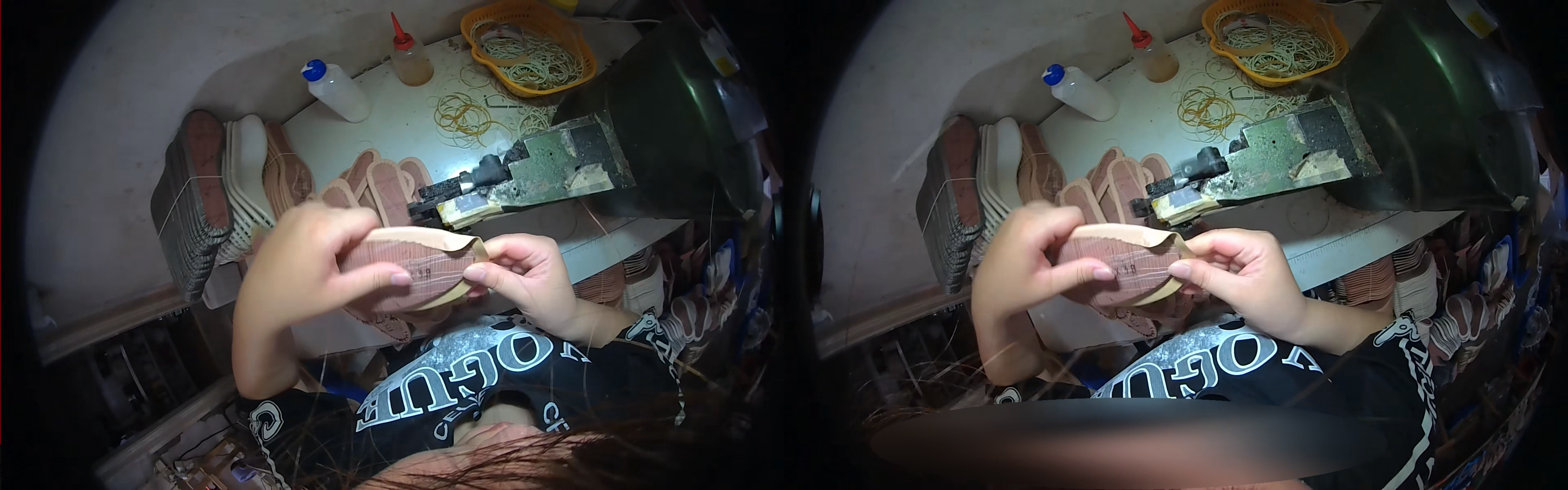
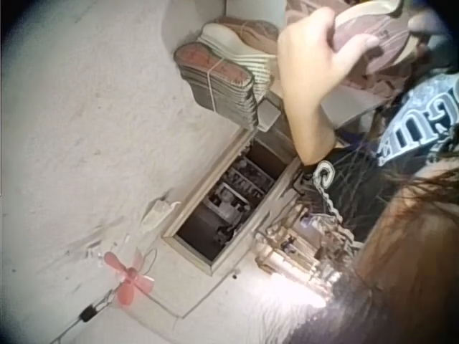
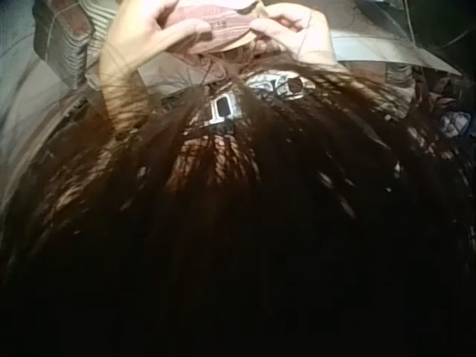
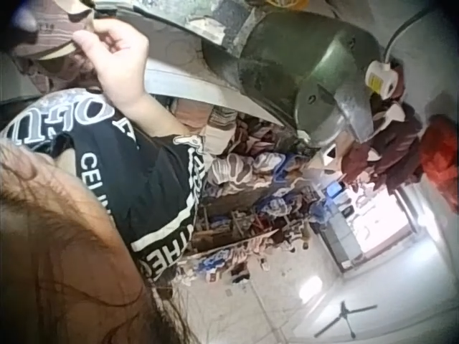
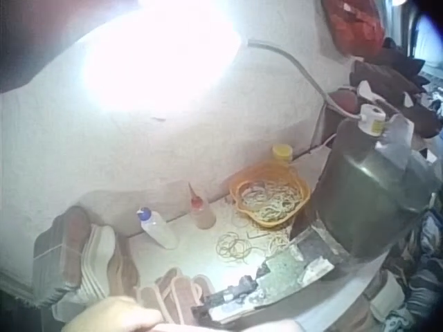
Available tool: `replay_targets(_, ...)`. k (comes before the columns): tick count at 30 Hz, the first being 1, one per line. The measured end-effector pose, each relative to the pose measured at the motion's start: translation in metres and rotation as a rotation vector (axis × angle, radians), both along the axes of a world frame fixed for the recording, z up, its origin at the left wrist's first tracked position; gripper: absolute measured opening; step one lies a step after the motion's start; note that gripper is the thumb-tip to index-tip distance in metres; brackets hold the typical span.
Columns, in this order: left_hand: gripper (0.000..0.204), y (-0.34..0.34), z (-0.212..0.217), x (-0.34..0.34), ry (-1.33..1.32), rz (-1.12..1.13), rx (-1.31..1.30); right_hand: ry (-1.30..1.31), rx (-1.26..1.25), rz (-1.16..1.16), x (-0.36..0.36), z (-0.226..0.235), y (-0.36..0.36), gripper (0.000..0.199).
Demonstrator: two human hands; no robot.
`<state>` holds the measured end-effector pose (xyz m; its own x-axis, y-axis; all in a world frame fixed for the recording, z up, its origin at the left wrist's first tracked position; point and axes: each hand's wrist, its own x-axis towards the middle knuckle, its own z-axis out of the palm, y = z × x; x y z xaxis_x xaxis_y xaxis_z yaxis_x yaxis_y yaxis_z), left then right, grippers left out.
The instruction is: The recorder is applying glue to the edges of pink shoe insoles and stacking them.
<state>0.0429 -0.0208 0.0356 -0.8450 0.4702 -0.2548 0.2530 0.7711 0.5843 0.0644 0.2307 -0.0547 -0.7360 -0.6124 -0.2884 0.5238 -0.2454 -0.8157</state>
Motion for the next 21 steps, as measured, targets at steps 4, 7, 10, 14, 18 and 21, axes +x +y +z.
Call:
replay_targets(4,0.034,0.013,0.006,0.040,-0.169,0.068,0.223,0.208,0.014,0.104,0.005,0.007,0.009,0.013)
replay_targets(7,0.034,0.017,0.005,0.067,-0.246,0.174,0.281,0.217,-0.046,0.013,0.015,0.019,0.007,0.014)
replay_targets(10,0.033,0.020,-0.004,0.089,-0.218,0.189,0.322,0.390,-0.015,0.039,0.017,0.017,0.016,0.013)
replay_targets(14,0.031,0.024,-0.010,0.105,-0.186,0.194,0.412,0.189,-0.160,0.061,0.025,0.023,0.021,0.013)
replay_targets(18,0.030,0.024,-0.013,0.118,-0.230,0.217,0.485,0.089,-0.202,0.136,0.029,0.024,0.026,0.012)
replay_targets(21,0.029,0.026,-0.006,0.122,-0.241,0.227,0.510,0.144,-0.188,0.211,0.031,0.033,0.027,0.015)
